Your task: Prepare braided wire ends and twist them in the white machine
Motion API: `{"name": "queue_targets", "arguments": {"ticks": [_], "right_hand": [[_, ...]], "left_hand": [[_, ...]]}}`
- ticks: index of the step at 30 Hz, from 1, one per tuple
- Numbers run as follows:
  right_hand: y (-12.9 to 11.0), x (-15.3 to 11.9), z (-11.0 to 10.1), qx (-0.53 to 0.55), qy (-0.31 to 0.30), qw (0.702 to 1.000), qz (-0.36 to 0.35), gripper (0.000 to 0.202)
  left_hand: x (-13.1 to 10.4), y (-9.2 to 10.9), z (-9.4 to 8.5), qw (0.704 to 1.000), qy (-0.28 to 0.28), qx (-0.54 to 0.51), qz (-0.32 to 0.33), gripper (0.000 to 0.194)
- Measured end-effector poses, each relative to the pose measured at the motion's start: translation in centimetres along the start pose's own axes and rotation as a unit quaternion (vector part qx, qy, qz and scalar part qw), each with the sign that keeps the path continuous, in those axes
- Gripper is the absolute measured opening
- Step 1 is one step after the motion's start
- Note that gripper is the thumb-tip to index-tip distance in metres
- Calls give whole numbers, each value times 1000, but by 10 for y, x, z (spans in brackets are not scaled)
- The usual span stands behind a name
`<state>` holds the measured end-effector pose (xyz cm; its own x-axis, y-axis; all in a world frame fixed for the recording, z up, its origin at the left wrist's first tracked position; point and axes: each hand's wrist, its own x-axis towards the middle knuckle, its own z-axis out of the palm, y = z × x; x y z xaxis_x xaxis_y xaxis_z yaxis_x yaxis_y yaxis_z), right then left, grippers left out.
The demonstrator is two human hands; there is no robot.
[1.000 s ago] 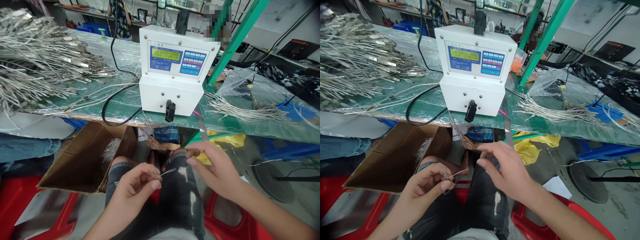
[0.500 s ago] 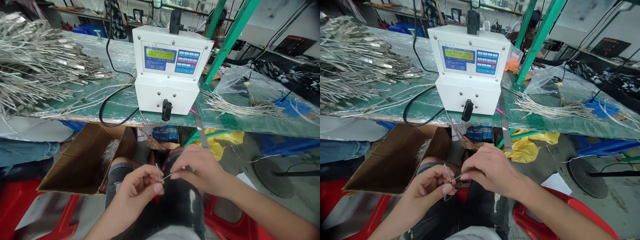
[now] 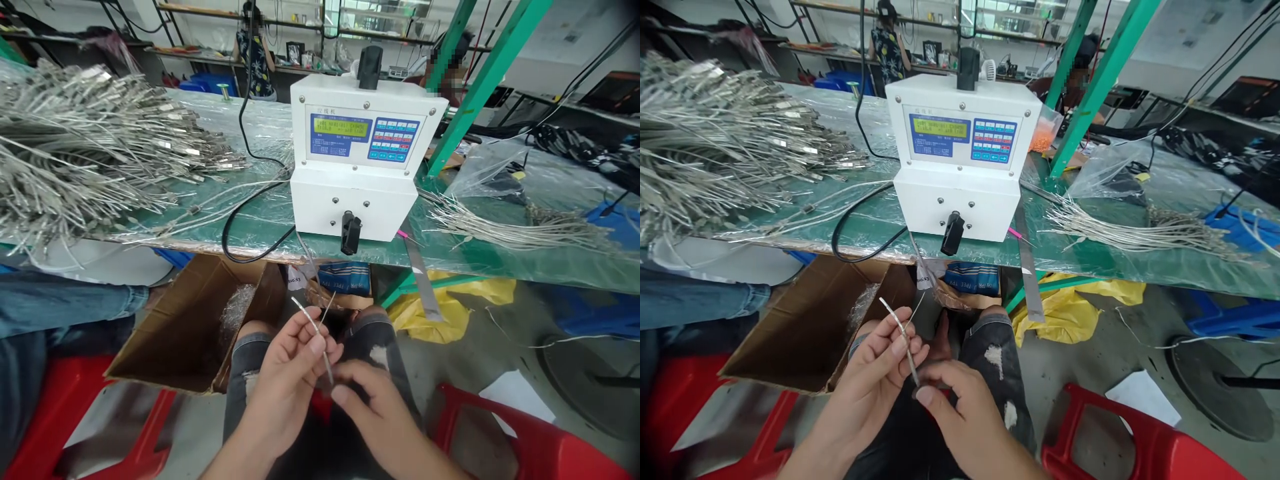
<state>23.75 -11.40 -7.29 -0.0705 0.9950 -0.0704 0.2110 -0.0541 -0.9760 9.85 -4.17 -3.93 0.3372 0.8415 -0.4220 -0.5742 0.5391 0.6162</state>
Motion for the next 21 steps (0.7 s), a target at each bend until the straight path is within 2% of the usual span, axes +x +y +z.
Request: {"name": "queue_targets", "arguments": {"ticks": [3, 9, 14, 21], "right_hand": [[0, 2, 7, 8, 22, 999, -31, 22], [2, 1, -2, -8, -30, 999, -33, 32], [6, -2, -5, -4, -44, 999, -8, 36], [7, -7, -3, 19, -33, 999, -8, 39]], "left_hand": [[0, 4, -6, 1000, -2, 2, -7, 35], [-1, 11, -17, 996, -46, 52, -48, 20], [-3, 4, -17, 999, -20, 42, -15, 17], [-5, 3, -12, 998, -6, 52, -20, 20]]}}
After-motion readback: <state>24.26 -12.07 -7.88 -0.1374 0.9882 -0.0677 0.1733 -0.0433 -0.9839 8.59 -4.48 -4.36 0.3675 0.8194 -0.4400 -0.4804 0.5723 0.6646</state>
